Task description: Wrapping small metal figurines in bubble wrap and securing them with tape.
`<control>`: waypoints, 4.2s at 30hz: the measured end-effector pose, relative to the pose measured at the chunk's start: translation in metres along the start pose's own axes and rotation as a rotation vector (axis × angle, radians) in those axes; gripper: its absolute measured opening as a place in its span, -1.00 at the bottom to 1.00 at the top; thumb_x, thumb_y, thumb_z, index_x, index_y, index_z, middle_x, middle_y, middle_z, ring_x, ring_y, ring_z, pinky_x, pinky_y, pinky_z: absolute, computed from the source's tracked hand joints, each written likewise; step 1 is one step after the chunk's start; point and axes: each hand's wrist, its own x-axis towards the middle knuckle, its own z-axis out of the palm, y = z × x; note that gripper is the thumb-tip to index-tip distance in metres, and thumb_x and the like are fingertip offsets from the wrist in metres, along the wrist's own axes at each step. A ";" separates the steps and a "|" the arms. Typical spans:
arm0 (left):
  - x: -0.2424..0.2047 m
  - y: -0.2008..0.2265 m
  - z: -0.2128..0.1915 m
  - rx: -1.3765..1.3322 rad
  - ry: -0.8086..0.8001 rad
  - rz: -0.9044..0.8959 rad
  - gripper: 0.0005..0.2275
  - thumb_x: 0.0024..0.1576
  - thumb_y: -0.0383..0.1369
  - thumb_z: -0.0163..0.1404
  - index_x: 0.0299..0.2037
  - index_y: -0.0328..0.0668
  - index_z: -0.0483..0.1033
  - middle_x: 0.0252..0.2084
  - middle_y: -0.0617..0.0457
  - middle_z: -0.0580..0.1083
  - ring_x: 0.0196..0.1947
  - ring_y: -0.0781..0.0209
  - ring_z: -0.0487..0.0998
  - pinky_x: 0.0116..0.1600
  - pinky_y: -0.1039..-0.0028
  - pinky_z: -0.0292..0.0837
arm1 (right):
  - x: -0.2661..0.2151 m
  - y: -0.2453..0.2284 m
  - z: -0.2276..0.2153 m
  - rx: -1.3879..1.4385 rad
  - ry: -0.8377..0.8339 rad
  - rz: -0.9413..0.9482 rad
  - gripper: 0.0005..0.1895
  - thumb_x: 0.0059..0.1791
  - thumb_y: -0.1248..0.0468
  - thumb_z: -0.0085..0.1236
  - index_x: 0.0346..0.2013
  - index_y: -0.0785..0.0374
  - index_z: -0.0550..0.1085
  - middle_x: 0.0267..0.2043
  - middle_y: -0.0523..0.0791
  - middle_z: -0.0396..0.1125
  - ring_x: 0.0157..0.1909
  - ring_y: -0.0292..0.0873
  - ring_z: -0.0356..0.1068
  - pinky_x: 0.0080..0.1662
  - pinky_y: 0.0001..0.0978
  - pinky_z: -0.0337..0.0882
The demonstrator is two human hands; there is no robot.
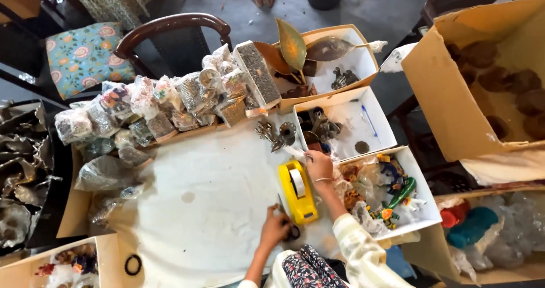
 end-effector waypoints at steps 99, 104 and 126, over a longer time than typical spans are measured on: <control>-0.401 -0.439 -0.336 0.027 1.920 -0.759 -0.67 0.22 -0.25 0.04 0.02 -0.43 0.45 -0.11 -0.32 0.50 -0.19 -0.32 0.54 -0.12 0.01 0.51 | -0.234 -0.177 0.160 -0.434 0.049 -0.212 -0.52 -0.08 0.07 0.17 0.17 -0.19 0.53 0.53 -0.09 0.07 0.45 0.19 0.03 0.24 0.27 0.15; -0.438 -0.439 -0.368 -0.900 1.791 -0.374 -0.85 0.17 -0.42 0.04 -0.16 -0.35 0.40 -0.28 -0.05 0.44 -0.24 0.15 0.49 -0.26 0.49 0.48 | -0.233 -0.216 0.151 -0.312 0.045 0.031 -0.51 -0.14 0.16 0.25 0.10 -0.22 0.51 0.49 -0.17 0.14 0.50 0.26 -0.06 0.34 0.26 0.00; -0.424 -0.263 -0.356 -1.990 1.372 -0.124 -0.59 0.16 -0.11 -0.11 0.10 -0.20 0.46 0.03 -0.02 0.52 0.00 0.02 0.52 0.07 0.17 0.41 | -0.427 -0.508 0.187 0.536 -1.217 -1.031 -0.58 -0.14 0.46 0.14 -0.03 0.09 0.61 -0.16 -0.11 0.49 -0.03 -0.02 0.44 0.07 -0.17 0.42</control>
